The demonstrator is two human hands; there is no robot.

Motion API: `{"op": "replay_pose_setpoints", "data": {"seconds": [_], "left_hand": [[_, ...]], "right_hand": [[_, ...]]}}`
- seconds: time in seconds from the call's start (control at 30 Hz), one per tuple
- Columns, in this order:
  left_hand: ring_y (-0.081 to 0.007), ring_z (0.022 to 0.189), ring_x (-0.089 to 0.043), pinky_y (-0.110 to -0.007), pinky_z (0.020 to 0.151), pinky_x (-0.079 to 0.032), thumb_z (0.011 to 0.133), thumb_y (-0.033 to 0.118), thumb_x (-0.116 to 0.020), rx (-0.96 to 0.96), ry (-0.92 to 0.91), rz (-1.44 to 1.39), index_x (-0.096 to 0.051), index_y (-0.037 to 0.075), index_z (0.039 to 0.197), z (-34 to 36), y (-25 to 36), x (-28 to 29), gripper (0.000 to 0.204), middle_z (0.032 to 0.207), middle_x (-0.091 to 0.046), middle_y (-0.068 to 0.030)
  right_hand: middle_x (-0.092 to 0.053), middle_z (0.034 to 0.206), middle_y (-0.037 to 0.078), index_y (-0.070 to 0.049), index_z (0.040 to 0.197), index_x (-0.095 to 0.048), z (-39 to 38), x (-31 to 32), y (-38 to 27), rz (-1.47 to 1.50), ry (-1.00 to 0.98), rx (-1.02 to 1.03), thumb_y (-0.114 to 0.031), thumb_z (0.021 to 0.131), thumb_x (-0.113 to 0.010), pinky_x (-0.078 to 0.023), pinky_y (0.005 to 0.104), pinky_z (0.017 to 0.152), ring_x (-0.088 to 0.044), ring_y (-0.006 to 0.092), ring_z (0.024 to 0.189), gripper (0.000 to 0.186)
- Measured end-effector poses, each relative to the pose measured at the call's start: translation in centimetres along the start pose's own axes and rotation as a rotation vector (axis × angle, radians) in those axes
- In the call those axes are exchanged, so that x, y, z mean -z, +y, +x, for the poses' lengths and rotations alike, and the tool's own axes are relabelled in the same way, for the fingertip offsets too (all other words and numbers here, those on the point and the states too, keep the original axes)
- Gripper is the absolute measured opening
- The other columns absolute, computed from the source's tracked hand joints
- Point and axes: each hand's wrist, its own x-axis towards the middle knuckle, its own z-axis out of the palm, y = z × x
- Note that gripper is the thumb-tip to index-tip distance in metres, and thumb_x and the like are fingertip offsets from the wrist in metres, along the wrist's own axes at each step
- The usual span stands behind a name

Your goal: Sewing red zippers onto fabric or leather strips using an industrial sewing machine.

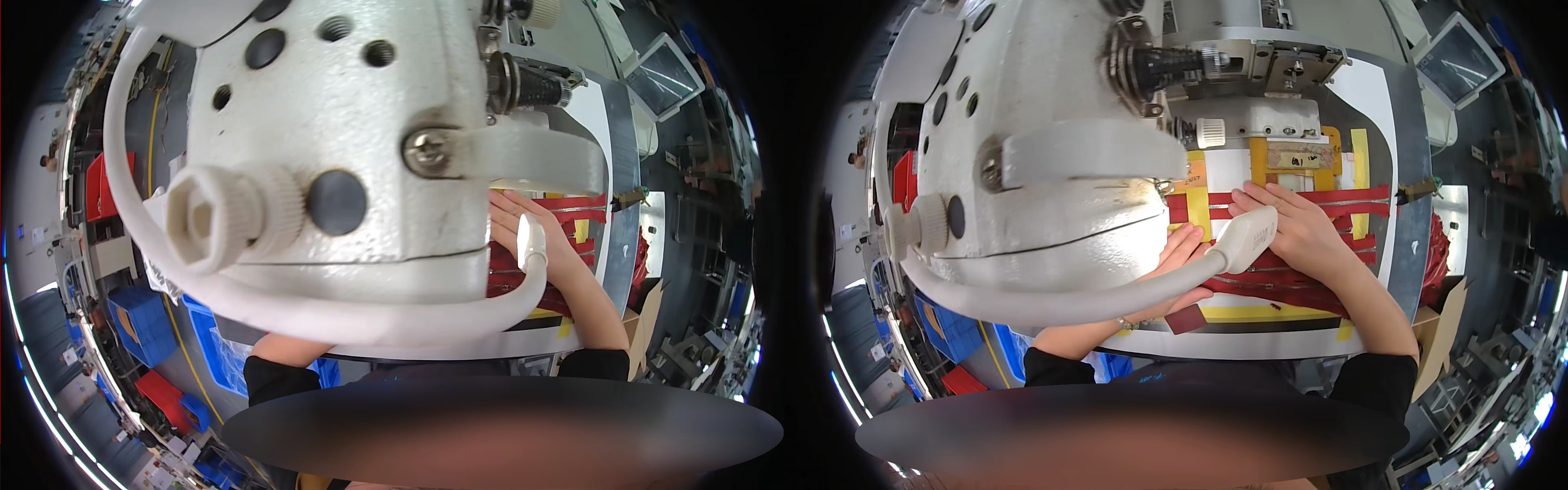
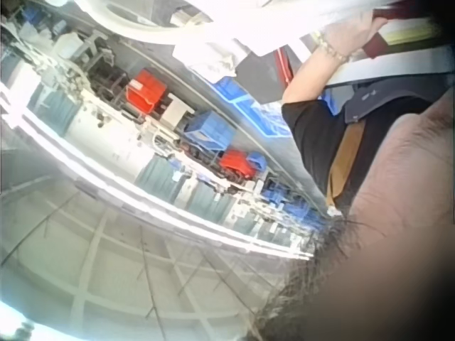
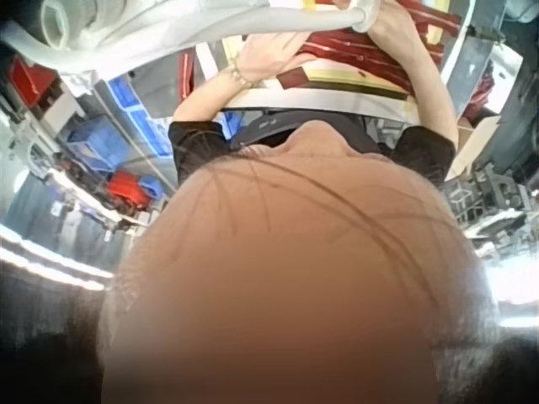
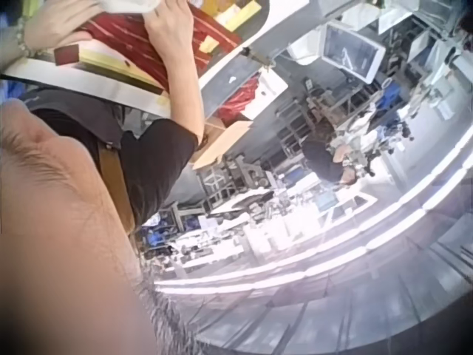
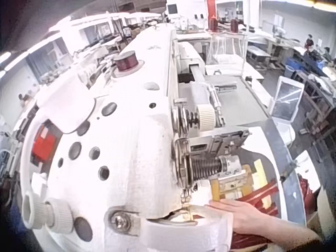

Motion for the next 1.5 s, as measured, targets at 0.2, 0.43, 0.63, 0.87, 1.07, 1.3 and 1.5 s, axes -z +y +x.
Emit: {"op": "replay_pose_setpoints", "data": {"seconds": [0.2, 0.43, 0.63, 0.87, 1.07, 1.3, 1.5], "left_hand": [[-0.0371, 0.124, -0.044, -0.044, 0.101, -0.04, 0.085, 0.04, -0.063, -0.108, -0.051, 0.329, -0.048, -0.004, 0.12, -1.4, -1.9, -2.6, 0.058, 0.129, -0.046, -0.0253], [-0.0213, 0.094, -0.06, -0.032, 0.081, -0.048, 0.076, 0.038, -0.069, -0.136, 0.171, 0.345, -0.058, 0.002, 0.098, 0.5, 0.6, 1.6, 0.044, 0.107, -0.06, -0.0115], [-0.0212, 0.096, -0.057, -0.031, 0.08, -0.047, 0.073, 0.036, -0.07, -0.212, 0.251, 0.352, -0.058, 0.001, 0.094, 1.3, 0.6, 2.4, 0.043, 0.102, -0.059, -0.0108], [-0.0208, 0.086, -0.057, -0.034, 0.075, -0.047, 0.072, 0.026, -0.072, -0.18, 0.255, 0.298, -0.058, 0.007, 0.081, 0.4, -1.3, 3.3, 0.026, 0.089, -0.059, -0.0055], [-0.0217, 0.078, -0.06, -0.033, 0.062, -0.05, 0.07, 0.022, -0.074, -0.129, 0.457, 0.335, -0.062, 0.009, 0.085, 0.4, -3.4, 5.2, 0.023, 0.09, -0.06, -0.0033], [-0.0212, 0.077, -0.062, -0.032, 0.059, -0.051, 0.074, 0.022, -0.071, -0.136, 0.334, 0.245, -0.062, 0.009, 0.094, 0.1, -4.8, 5.4, 0.025, 0.096, -0.061, -0.0061], [-0.0215, 0.08, -0.062, -0.031, 0.059, -0.051, 0.078, 0.016, -0.063, -0.11, 0.255, 0.143, -0.06, 0.009, 0.098, 0.2, -4.8, 5.7, 0.021, 0.094, -0.062, -0.0058]], "right_hand": [[-0.058, 0.124, 0.009, -0.006, 0.113, -0.061, 0.9, 1.4, -1.8, 1.101, -0.076, -0.766, -0.013, 0.079, -0.059, -0.044, 0.0413, 0.098, -0.053, 0.0254, 0.119, 0.035], [-0.063, 0.109, 0.01, -0.006, 0.109, -0.062, 3.6, 1.4, -3.4, 0.078, 0.091, 0.022, -0.008, 0.074, -0.064, -0.049, 0.037, 0.081, -0.063, 0.0254, 0.097, 0.035], [-0.065, 0.1, 0.009, -0.006, 0.099, -0.065, 3.6, -0.3, -4.2, 0.061, 0.16, -0.032, -0.013, 0.072, -0.072, -0.049, 0.0379, 0.076, -0.062, 0.0259, 0.087, 0.029], [-0.065, 0.097, 0.007, -0.008, 0.092, -0.069, 3.7, -0.4, -4.3, 0.056, 0.144, -0.05, -0.011, 0.07, -0.076, -0.049, 0.0389, 0.08, -0.062, 0.0269, 0.09, 0.024], [-0.065, 0.097, 0.007, -0.008, 0.092, -0.069, 4.2, 0.0, -4.2, 0.085, 0.144, -0.024, -0.012, 0.07, -0.076, -0.049, 0.0372, 0.079, -0.062, 0.0264, 0.089, 0.024], [-0.065, 0.099, 0.007, -0.009, 0.096, -0.07, 4.0, -0.3, -3.7, 0.15, 0.158, -0.001, -0.013, 0.072, -0.076, -0.049, 0.0368, 0.08, -0.062, 0.0268, 0.089, 0.025], [-0.065, 0.099, 0.007, -0.01, 0.094, -0.071, 3.4, -0.9, -3.4, 0.097, 0.148, -0.025, -0.017, 0.073, -0.076, -0.049, 0.0373, 0.08, -0.062, 0.0268, 0.09, 0.022]]}}
